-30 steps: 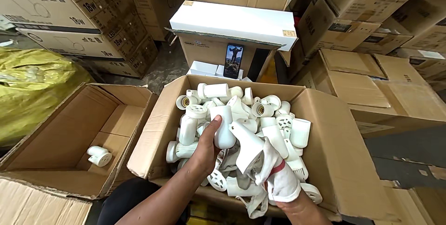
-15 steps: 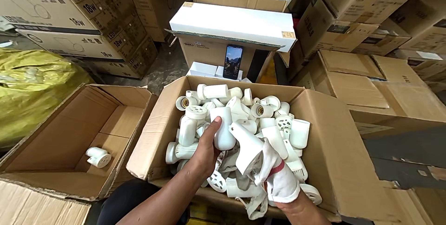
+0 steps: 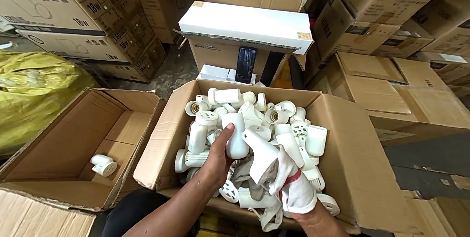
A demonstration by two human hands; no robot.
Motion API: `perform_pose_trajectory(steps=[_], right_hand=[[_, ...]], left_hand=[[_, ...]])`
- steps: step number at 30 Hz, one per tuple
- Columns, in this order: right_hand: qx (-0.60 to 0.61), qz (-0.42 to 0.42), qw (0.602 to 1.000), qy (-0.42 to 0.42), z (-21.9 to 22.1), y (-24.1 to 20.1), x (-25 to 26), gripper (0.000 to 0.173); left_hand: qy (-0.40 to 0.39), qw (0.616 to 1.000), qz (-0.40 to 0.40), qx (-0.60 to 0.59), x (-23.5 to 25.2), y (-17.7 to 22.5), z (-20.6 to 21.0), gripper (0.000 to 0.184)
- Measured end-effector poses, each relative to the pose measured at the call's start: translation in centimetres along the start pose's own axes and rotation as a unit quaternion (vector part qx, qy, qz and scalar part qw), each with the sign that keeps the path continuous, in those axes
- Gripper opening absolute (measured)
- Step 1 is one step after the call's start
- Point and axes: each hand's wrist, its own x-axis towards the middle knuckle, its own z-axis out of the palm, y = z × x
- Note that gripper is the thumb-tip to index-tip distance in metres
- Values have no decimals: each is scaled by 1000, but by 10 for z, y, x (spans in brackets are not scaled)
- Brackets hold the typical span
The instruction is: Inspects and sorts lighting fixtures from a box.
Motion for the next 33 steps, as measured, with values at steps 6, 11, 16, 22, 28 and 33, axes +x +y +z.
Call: perform_pose_trajectory(steps=[6, 11, 16, 22, 28, 33], right_hand=[[-17, 11, 1000, 22, 3, -2, -1, 18], [-25, 11, 999, 26, 3, -2, -2, 21], [-26, 19, 999, 36, 4, -3, -1, 20], [-16, 25, 999, 34, 3, -2, 1, 20], [-9, -3, 1000, 19, 1, -3, 0, 16], [-12, -10, 1000, 14, 0, -3, 0, 18]], left_hand=[[-2, 1000, 1, 0, 0, -1, 0, 51], [-9, 1000, 2, -2, -1, -1, 0, 51], [-13, 1000, 7, -4, -1, -1, 0, 49], [-14, 1000, 3, -3, -2, -1, 0, 47], [-20, 1000, 5, -1, -2, -1, -1, 46], [-22, 1000, 3, -2, -2, 0, -1, 45]])
